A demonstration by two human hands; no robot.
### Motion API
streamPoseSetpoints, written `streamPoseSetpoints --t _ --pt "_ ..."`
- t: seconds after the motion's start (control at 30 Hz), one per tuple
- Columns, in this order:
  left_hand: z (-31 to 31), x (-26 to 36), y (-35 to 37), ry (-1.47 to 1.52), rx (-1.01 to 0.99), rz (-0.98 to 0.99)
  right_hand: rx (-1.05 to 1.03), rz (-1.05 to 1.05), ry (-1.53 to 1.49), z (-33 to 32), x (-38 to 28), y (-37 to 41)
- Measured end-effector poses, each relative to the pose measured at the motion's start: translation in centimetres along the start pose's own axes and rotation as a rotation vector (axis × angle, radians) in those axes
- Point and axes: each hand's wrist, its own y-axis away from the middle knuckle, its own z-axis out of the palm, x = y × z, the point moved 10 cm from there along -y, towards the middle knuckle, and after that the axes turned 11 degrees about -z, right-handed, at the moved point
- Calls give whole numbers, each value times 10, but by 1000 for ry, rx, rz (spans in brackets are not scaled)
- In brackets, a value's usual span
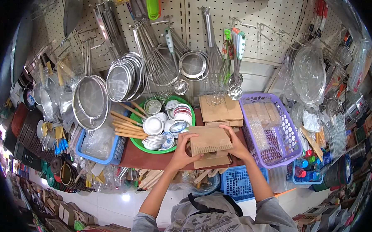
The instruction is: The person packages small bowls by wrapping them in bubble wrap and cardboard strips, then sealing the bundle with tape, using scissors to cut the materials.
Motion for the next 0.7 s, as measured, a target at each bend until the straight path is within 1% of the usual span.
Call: streamPoseSetpoints --t 0.13,0.27,0.3,0.4,0.5,0.6,0.7 --pt "23 -13 -2 -106 -21 41 40 -6 -38 -14 23 14" --pt "41 -29 -7 -220 -30 61 76 -105 157 -28 30 24" --pt "44 -31 -7 -240 -23 58 78 -57 148 -29 36 26" --pt "53 -38 -5 -497 28 20 43 -43 242 -31 55 31" --pt "61 -50 -5 -480 5 -31 47 -65 225 -33 68 34" --pt "68 -62 -6 -299 43 12 117 -82 63 -33 81 41" --pt "73 -72 -6 -317 66 -12 183 -54 -58 -31 103 50"
